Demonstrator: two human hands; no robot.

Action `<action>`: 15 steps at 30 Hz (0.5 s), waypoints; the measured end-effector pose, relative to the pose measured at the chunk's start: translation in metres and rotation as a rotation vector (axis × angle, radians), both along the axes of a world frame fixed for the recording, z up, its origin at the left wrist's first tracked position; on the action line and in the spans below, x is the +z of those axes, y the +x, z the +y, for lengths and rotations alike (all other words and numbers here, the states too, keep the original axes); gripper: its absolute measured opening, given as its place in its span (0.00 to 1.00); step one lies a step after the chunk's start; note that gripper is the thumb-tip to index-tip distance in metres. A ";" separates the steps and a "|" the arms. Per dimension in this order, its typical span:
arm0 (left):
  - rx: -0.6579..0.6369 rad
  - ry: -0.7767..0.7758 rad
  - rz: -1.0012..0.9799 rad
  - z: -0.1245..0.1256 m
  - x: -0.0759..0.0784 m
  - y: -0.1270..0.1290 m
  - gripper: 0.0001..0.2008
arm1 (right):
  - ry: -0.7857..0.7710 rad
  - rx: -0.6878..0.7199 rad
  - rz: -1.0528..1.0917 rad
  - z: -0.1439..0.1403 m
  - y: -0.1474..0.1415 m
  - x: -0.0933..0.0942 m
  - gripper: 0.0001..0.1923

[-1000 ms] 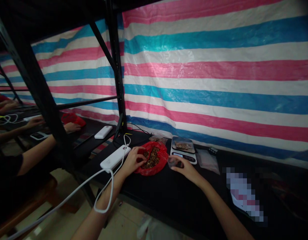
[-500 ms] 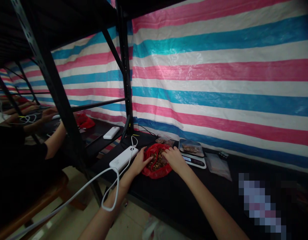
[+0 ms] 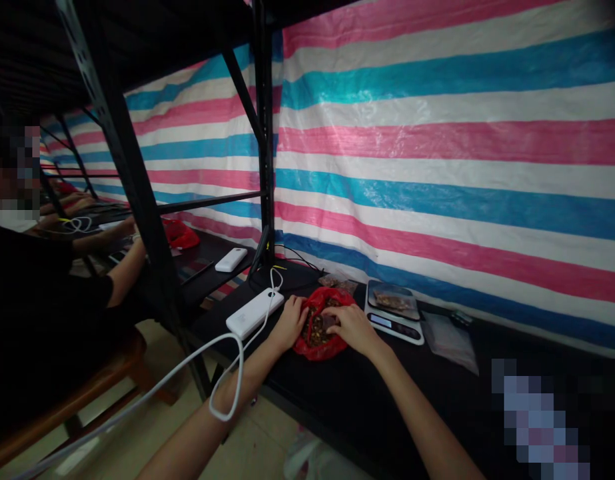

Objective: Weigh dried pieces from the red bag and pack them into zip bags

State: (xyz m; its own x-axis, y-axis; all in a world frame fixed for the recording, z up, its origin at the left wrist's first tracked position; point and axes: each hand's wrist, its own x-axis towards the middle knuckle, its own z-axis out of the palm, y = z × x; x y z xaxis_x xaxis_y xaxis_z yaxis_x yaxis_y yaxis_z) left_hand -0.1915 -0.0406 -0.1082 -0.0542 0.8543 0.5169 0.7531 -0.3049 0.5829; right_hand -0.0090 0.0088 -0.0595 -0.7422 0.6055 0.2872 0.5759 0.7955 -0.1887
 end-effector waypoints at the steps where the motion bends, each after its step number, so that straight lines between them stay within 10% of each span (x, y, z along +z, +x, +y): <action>1: 0.007 0.006 -0.016 0.001 0.000 0.000 0.11 | 0.001 0.009 0.022 -0.001 -0.001 -0.002 0.16; 8: 0.067 0.066 -0.088 0.000 0.007 0.002 0.08 | -0.106 -0.030 0.173 -0.001 -0.004 -0.016 0.19; 15: 0.099 0.083 -0.058 -0.004 0.015 0.002 0.08 | -0.543 0.132 0.667 0.016 0.000 -0.028 0.19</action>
State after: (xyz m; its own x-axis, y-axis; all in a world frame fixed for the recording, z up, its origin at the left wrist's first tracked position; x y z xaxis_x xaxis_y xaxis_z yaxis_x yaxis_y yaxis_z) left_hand -0.1894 -0.0444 -0.0934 -0.1676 0.7978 0.5791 0.7479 -0.2798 0.6020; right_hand -0.0089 0.0251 -0.0872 -0.5957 0.7055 0.3839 0.1190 0.5503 -0.8265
